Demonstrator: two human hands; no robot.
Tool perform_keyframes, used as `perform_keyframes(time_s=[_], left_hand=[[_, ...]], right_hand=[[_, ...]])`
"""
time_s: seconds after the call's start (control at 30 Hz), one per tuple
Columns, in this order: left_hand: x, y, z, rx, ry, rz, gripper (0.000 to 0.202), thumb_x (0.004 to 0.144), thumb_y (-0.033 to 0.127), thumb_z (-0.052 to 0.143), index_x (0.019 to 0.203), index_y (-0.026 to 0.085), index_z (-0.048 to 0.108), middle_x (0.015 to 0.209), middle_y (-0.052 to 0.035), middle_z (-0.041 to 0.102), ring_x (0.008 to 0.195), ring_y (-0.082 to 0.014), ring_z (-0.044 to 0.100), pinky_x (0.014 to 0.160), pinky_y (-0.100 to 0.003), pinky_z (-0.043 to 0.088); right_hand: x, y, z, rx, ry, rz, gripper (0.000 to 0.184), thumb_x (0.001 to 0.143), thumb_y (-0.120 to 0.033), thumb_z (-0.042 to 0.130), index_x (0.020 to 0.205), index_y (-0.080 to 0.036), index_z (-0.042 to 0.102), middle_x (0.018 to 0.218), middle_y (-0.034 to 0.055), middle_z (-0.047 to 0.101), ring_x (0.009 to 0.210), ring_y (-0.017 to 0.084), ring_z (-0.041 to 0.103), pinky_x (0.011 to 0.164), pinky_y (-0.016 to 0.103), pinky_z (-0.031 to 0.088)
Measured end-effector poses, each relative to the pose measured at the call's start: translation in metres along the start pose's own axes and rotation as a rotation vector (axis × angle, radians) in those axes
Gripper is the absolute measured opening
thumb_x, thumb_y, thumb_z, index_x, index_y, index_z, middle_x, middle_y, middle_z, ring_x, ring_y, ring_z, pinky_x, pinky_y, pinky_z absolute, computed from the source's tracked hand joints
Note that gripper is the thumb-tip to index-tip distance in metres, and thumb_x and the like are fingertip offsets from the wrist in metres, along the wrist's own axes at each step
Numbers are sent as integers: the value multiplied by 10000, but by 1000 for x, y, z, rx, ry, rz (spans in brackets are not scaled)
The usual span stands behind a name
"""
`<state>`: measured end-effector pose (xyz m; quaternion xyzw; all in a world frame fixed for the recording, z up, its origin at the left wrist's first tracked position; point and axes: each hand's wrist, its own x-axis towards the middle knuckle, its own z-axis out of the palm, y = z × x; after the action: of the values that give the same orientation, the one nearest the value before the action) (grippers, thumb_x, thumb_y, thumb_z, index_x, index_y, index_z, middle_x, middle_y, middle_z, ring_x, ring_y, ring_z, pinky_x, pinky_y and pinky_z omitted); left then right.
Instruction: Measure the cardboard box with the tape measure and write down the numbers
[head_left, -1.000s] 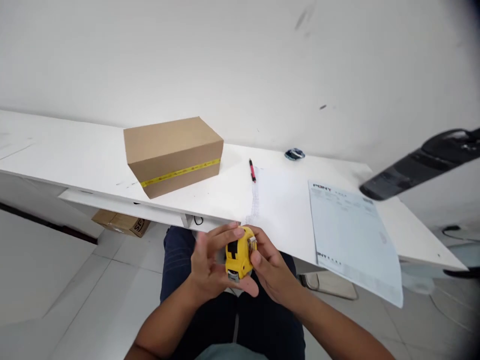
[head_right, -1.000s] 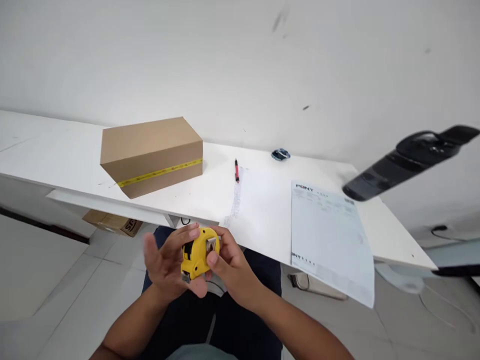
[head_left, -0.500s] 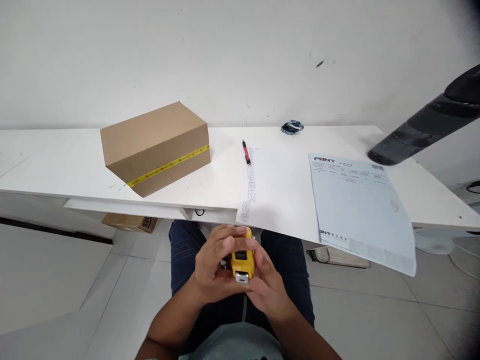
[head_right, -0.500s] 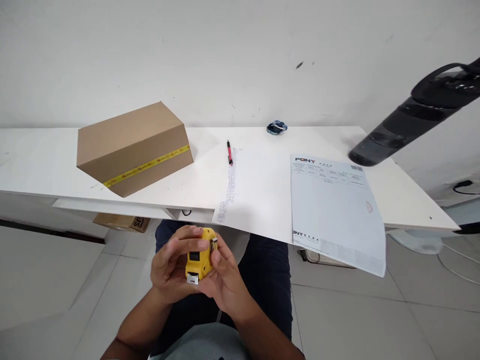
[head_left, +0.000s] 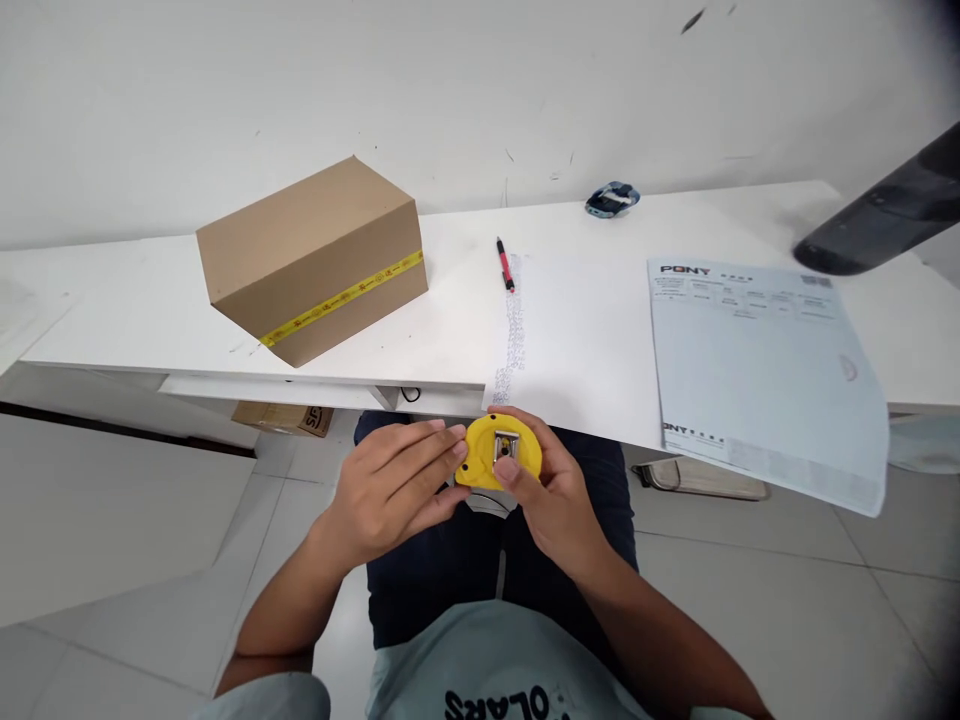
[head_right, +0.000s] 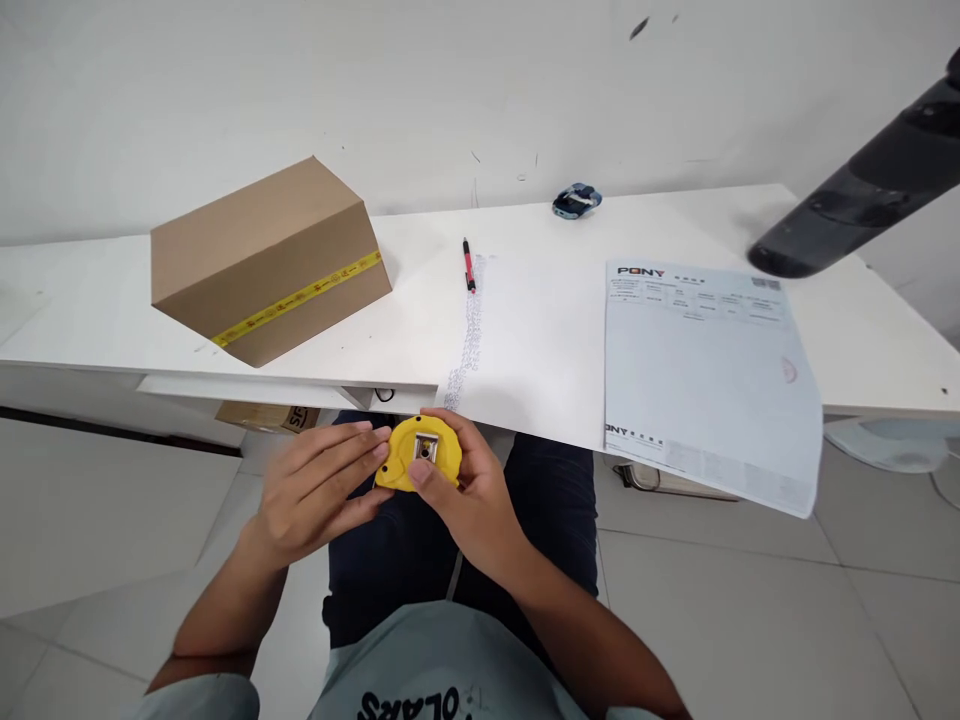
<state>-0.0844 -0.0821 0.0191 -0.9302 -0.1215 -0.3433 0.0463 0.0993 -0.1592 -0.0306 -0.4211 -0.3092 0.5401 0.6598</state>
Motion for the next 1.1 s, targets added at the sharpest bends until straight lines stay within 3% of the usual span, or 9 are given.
perform_keyframes(time_s=[0.2, 0.33, 0.5, 0.63, 0.77, 0.9, 1.1], left_hand=[[-3, -5, -3, 13, -6, 20, 433, 841, 229, 785, 1242, 133, 654, 1122, -121, 781, 1115, -256, 717, 882, -374, 614], [-5, -6, -8, 102, 18, 61, 388, 832, 238, 782, 1191, 138, 673, 1078, -112, 792, 1019, -240, 740, 845, -361, 583], [-3, 5, -16, 67, -53, -128, 401, 851, 315, 722, 1184, 108, 640, 1116, -166, 773, 911, -244, 745, 735, -379, 509], [-4, 14, -13, 189, -51, -158, 408, 820, 152, 686, 1222, 141, 621, 1130, -124, 779, 849, -219, 742, 729, -380, 460], [-5, 19, -1, 261, 4, -218, 371, 822, 91, 631, 1186, 162, 623, 1121, -94, 786, 792, -194, 727, 737, -378, 428], [-5, 23, 11, 249, 67, -336, 330, 827, 71, 583, 1137, 181, 620, 1053, -59, 797, 786, -186, 724, 879, -416, 421], [-6, 19, 20, 233, 161, -351, 249, 844, 95, 561, 1059, 201, 626, 907, -22, 788, 775, -185, 708, 1086, -504, 345]], right_hand=[[0, -15, 4, -173, -69, -59, 405, 831, -397, 785, 1193, -275, 651, 994, 16, 690, 808, 149, 643, 716, 283, 600], [-2, -16, 10, -196, -73, -81, 411, 844, -425, 763, 1203, -276, 630, 1014, 25, 685, 827, 161, 647, 721, 298, 598], [-4, -11, 17, -199, -36, -129, 420, 860, -388, 755, 1240, -286, 608, 1091, 32, 677, 843, 153, 647, 750, 292, 590], [-5, -6, 24, -220, 32, -147, 421, 865, -410, 743, 1229, -274, 580, 1057, 36, 680, 814, 161, 648, 719, 304, 591], [-6, 0, 31, -226, 92, -155, 432, 864, -420, 743, 1218, -271, 546, 1040, 42, 673, 830, 174, 661, 726, 319, 601], [-10, 6, 34, -229, 115, -221, 463, 860, -384, 754, 1240, -290, 507, 1124, 54, 657, 883, 179, 679, 762, 330, 613], [-13, 12, 35, -253, 133, -322, 468, 874, -344, 747, 1258, -308, 482, 1098, 46, 662, 862, 179, 699, 750, 335, 623]])
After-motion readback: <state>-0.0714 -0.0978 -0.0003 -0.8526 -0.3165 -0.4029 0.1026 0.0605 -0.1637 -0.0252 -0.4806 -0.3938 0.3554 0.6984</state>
